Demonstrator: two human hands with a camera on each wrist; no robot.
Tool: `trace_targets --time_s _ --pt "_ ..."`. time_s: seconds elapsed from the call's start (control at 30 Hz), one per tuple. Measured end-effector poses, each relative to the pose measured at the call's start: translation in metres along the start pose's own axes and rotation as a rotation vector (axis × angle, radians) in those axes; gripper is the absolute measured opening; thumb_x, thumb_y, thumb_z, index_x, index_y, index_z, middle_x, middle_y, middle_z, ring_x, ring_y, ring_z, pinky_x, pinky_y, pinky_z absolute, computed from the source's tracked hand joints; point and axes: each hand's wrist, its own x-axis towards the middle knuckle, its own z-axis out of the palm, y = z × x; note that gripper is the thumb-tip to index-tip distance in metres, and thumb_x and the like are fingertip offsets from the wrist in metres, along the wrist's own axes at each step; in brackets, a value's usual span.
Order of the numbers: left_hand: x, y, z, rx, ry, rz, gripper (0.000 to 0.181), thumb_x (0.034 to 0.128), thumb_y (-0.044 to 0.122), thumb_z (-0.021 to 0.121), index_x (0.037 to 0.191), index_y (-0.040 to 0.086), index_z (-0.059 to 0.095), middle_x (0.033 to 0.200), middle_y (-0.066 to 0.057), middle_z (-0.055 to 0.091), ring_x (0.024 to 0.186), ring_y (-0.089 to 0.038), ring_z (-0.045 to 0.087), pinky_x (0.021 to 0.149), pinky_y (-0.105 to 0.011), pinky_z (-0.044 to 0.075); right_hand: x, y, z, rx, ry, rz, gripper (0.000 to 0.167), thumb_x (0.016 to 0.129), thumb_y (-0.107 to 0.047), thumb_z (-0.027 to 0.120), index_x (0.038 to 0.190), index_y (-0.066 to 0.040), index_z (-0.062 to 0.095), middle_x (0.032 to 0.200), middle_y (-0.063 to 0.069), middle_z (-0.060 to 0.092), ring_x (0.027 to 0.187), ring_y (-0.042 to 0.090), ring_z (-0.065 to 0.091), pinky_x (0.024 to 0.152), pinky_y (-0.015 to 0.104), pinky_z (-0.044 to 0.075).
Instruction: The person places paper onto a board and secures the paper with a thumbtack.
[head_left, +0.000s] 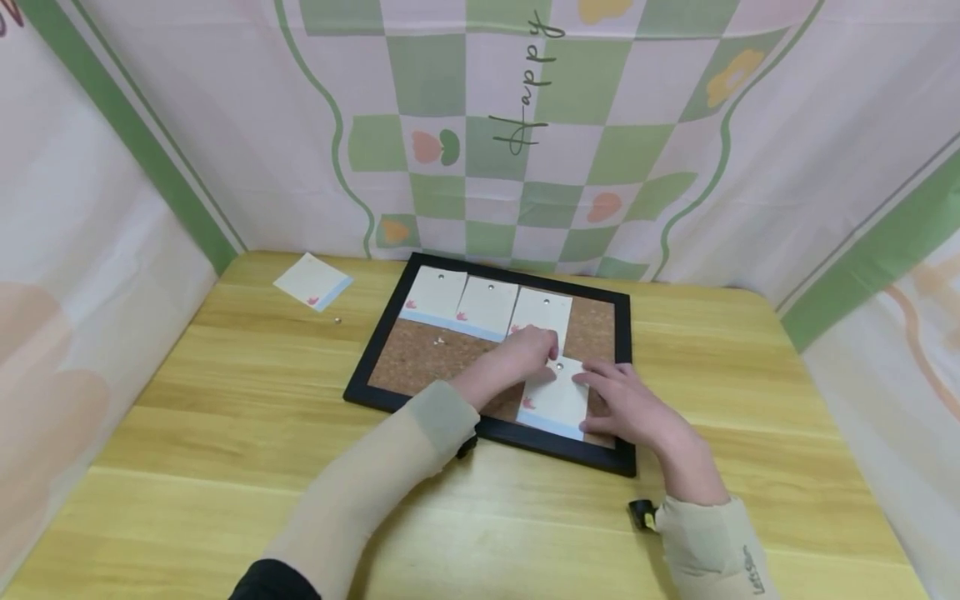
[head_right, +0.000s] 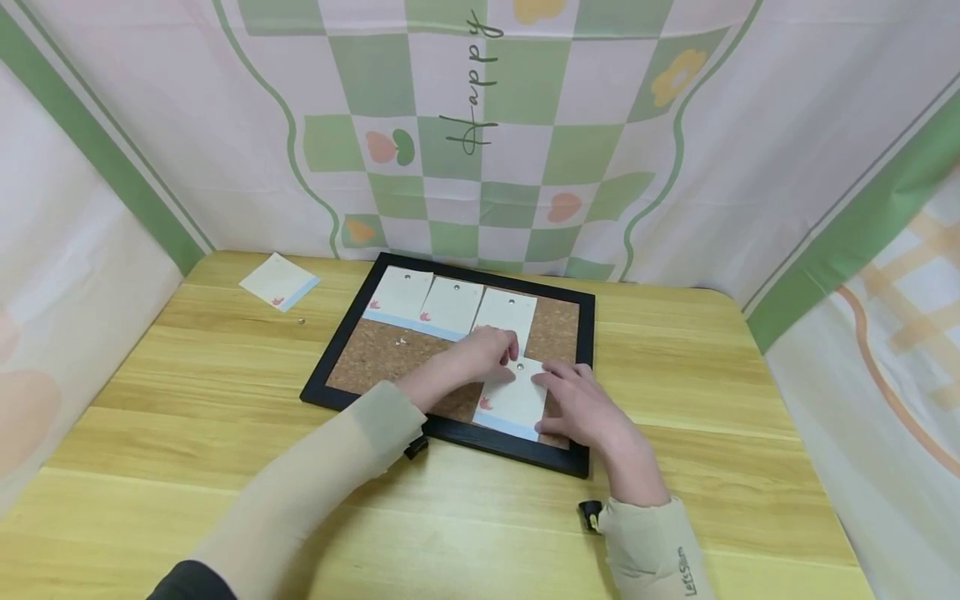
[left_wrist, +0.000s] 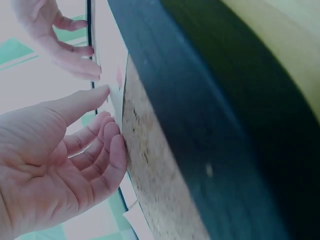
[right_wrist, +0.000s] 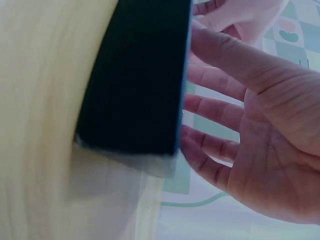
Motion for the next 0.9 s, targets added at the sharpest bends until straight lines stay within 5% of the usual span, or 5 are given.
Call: trace_targets --time_s 0.4,0.57,0.73,0.9 --pt "-0.021 -0.015 -0.008 0.032 -0.075 0.011 0.057 0.0848 0.033 0.08 0.132 0.014 0.055 0.116 -0.003 0.062 0.107 -0.017 0.058 0.095 -0.031 0.051 0.001 -0.001 -0.001 -0.01 0.002 0.011 0.062 0.082 -0.03 0.082 0.133 -0.002 0.06 0.143 0.026 0.05 0.122 0.046 0.046 0.101 0.06 0.044" --pt "-0.028 -0.021 -0.007 0.045 -0.076 0.049 0.056 0.0863 0.035 0.079 0.132 0.013 0.055 0.11 -0.002 0.062 0.097 -0.014 0.057 0.088 -0.028 0.051 0.001 -0.001 -0.001 -0.014 0.003 0.015 0.061 0.082 -0.03 0.083 0.132 -0.003 0.06 0.141 0.026 0.051 0.121 0.046 0.046 0.101 0.06 0.044" --pt "-0.035 -0.033 -0.008 -0.052 -0.08 0.142 0.042 0.0912 0.031 0.073 0.124 0.009 0.06 0.099 0.0 0.063 0.085 -0.011 0.054 0.078 -0.023 0.047 0.0 0.0 0.0 -0.012 -0.006 0.027 0.061 0.083 -0.03 0.082 0.133 -0.003 0.06 0.144 0.027 0.049 0.124 0.048 0.045 0.102 0.061 0.043" --pt "-0.044 -0.049 -0.013 -0.176 -0.052 0.218 0.034 0.0949 0.027 0.068 0.122 0.008 0.062 0.112 -0.004 0.066 0.099 -0.014 0.06 0.09 -0.026 0.05 -0.002 0.001 0.0 -0.014 -0.009 0.041 0.062 0.083 -0.03 0.082 0.134 -0.004 0.059 0.145 0.026 0.048 0.125 0.047 0.044 0.104 0.061 0.042"
